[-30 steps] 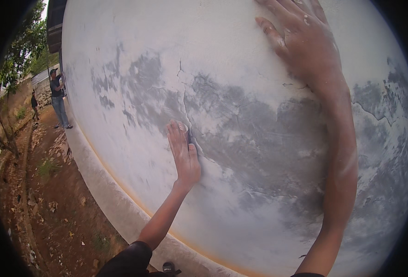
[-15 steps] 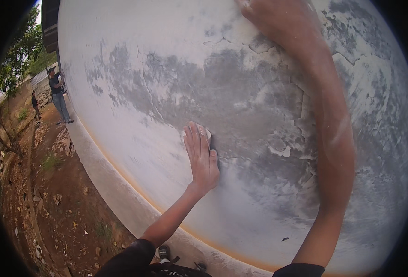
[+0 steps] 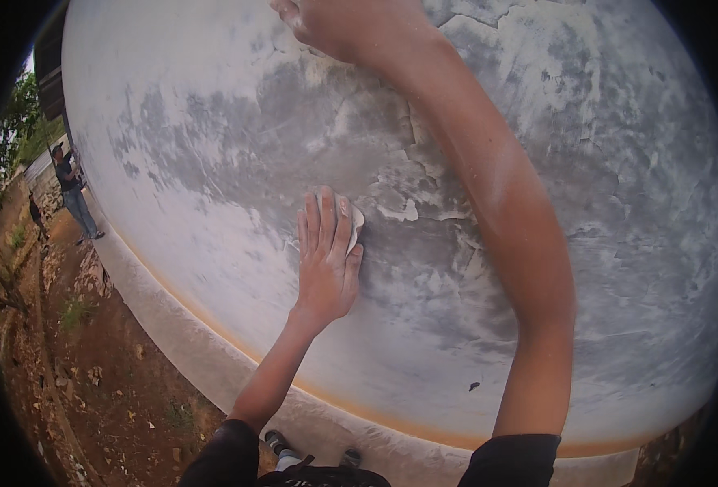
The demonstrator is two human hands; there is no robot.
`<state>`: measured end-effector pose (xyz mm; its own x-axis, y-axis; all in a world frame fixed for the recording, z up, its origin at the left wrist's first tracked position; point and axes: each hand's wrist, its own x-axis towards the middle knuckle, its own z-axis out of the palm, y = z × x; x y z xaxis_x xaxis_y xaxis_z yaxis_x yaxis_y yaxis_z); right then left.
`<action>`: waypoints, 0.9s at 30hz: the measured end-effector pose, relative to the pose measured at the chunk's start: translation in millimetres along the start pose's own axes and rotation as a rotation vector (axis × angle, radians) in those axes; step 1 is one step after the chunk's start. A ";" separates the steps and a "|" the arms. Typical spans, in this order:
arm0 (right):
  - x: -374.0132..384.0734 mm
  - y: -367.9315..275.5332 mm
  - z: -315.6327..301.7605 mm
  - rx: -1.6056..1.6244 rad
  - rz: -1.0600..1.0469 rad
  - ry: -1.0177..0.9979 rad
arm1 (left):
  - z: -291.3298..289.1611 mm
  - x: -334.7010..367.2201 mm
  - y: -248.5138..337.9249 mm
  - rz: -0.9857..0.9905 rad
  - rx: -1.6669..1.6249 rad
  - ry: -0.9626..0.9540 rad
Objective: The person sands a concrete exterior wall using a piece of sandpaper, moving their hands across various sections of the wall surface.
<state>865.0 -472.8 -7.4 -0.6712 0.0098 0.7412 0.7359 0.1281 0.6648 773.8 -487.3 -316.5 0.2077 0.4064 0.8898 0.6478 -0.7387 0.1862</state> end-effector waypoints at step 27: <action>-41.7 43.2 -40.8 -0.074 0.104 0.063 | -31.7 79.6 28.6 0.323 0.124 0.051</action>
<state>928.4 -508.2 -5.8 -0.5859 -0.0434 0.8092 0.8072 0.0565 0.5875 785.7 -493.1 -227.1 0.3816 0.1324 0.9148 0.6392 -0.7527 -0.1577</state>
